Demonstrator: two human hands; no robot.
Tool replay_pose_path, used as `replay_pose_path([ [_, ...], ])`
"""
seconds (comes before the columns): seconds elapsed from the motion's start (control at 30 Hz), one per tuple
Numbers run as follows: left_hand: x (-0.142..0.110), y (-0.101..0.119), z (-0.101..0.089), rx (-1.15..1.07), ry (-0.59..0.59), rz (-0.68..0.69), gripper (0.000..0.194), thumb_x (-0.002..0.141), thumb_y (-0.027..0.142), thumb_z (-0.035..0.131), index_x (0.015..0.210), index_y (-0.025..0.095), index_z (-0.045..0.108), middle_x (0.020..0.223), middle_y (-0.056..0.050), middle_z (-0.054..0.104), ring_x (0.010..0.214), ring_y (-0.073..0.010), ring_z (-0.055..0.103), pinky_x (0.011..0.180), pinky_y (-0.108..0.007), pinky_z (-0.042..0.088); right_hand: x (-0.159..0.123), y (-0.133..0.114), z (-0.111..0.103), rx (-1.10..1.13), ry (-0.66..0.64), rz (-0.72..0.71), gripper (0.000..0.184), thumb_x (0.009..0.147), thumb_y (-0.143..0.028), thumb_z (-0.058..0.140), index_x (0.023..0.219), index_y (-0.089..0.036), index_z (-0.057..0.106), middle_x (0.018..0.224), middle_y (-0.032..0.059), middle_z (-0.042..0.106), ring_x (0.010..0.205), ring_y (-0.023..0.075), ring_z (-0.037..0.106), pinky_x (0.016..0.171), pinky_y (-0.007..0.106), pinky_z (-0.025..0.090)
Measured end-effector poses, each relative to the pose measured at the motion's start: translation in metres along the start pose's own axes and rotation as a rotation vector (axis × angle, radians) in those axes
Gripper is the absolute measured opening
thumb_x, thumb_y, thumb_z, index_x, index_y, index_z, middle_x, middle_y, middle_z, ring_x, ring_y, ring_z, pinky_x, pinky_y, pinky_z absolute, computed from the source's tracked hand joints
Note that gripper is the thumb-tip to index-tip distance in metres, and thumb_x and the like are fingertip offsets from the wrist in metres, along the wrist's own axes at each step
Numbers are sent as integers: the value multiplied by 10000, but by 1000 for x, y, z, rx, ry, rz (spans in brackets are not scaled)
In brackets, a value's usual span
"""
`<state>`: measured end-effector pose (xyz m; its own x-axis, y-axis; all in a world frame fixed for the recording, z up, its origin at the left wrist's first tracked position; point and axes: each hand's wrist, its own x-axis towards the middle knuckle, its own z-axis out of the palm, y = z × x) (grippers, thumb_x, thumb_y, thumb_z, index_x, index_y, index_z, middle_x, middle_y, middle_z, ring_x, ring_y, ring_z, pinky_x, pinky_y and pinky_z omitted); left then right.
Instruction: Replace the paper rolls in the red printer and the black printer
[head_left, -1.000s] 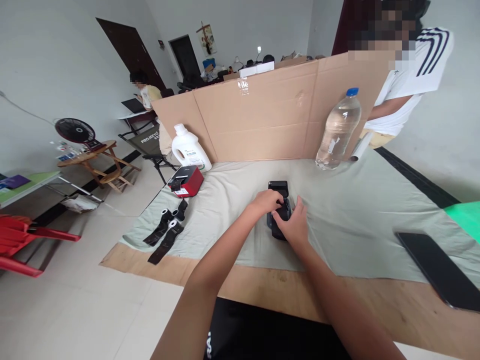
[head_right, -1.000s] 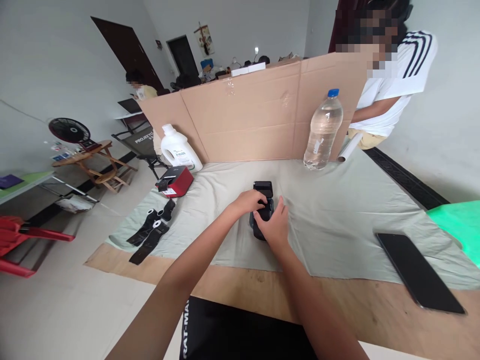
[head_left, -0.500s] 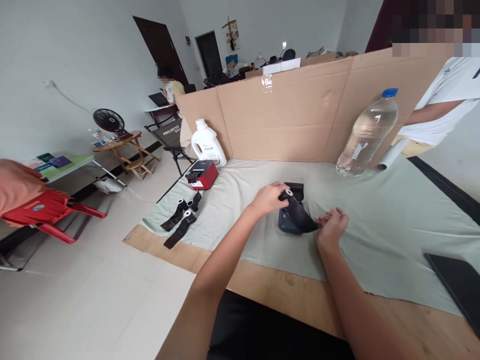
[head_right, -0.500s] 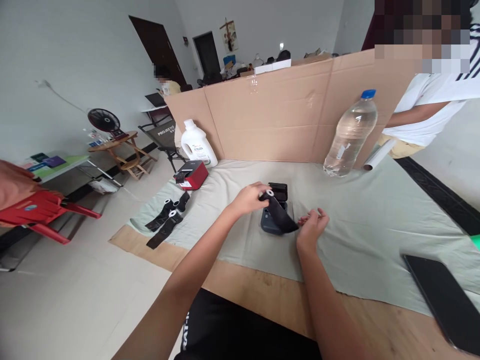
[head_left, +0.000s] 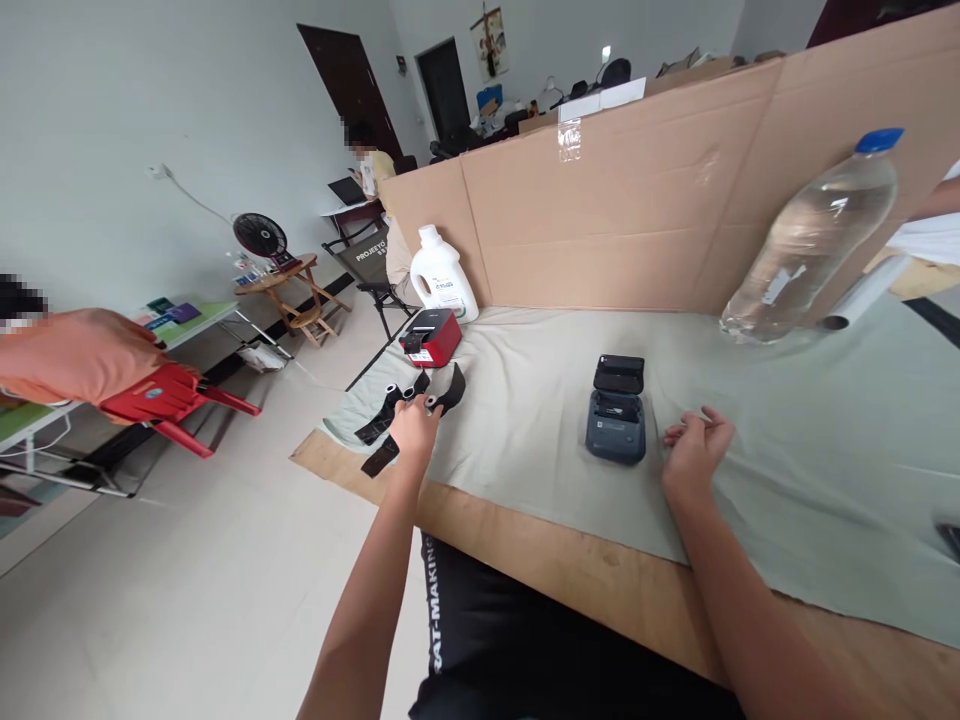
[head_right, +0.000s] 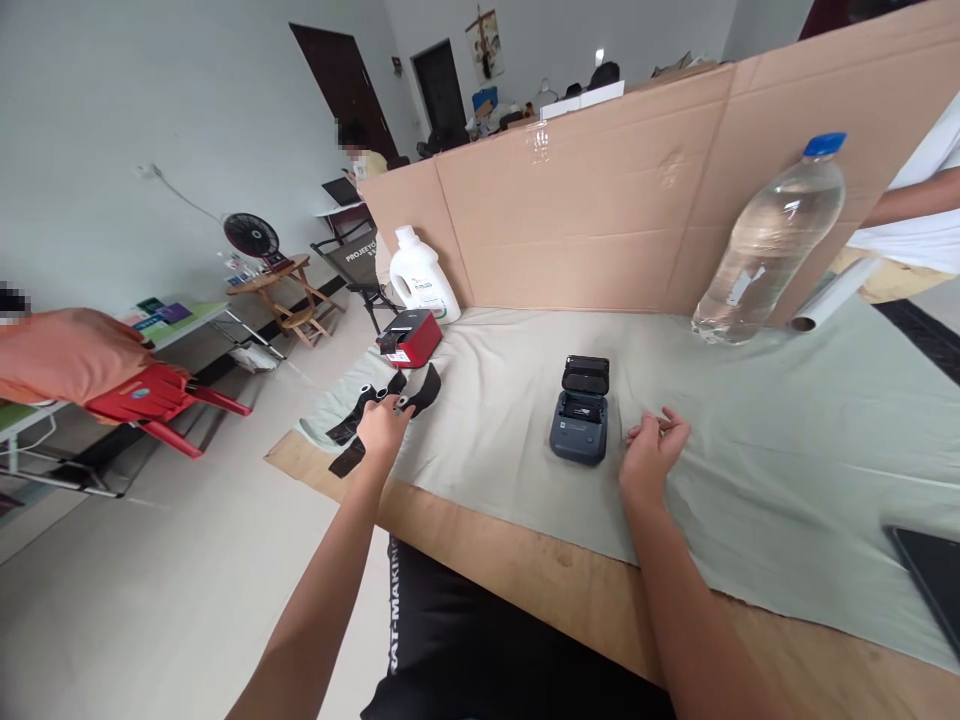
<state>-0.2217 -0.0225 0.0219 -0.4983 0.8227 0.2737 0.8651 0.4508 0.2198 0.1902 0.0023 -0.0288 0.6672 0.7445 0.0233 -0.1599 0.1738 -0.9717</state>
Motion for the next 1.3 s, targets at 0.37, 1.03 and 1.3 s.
replay_pose_path([
  [0.37, 5, -33, -24, 7, 95, -56, 446, 946, 465, 582, 1324, 246, 669, 1247, -127, 703, 1210, -337, 596, 1053, -454, 413, 2, 3, 0, -13, 9, -14, 309, 797, -323, 583, 1076, -259, 467, 828, -39, 501, 569, 114, 481, 505, 295, 387],
  [1.03, -95, 121, -24, -1491, -463, 206, 490, 761, 503, 826, 1102, 163, 736, 975, -69, 768, 840, -174, 715, 778, -282, 572, -52, -113, 49, -642, -1258, -469, 241, 923, -384, 607, 1064, -220, 715, 927, 29, 714, 775, 173, 612, 692, 292, 442],
  [1.3, -121, 178, 25, -1554, -763, 109, 1013, 743, 481, 861, 1558, 148, 361, 666, 54, 647, 651, -131, 629, 674, -251, 505, 22, -110, 52, -1041, -1175, -519, 134, 925, -225, 575, 990, -192, 687, 966, 58, 735, 886, 219, 659, 742, 292, 424],
])
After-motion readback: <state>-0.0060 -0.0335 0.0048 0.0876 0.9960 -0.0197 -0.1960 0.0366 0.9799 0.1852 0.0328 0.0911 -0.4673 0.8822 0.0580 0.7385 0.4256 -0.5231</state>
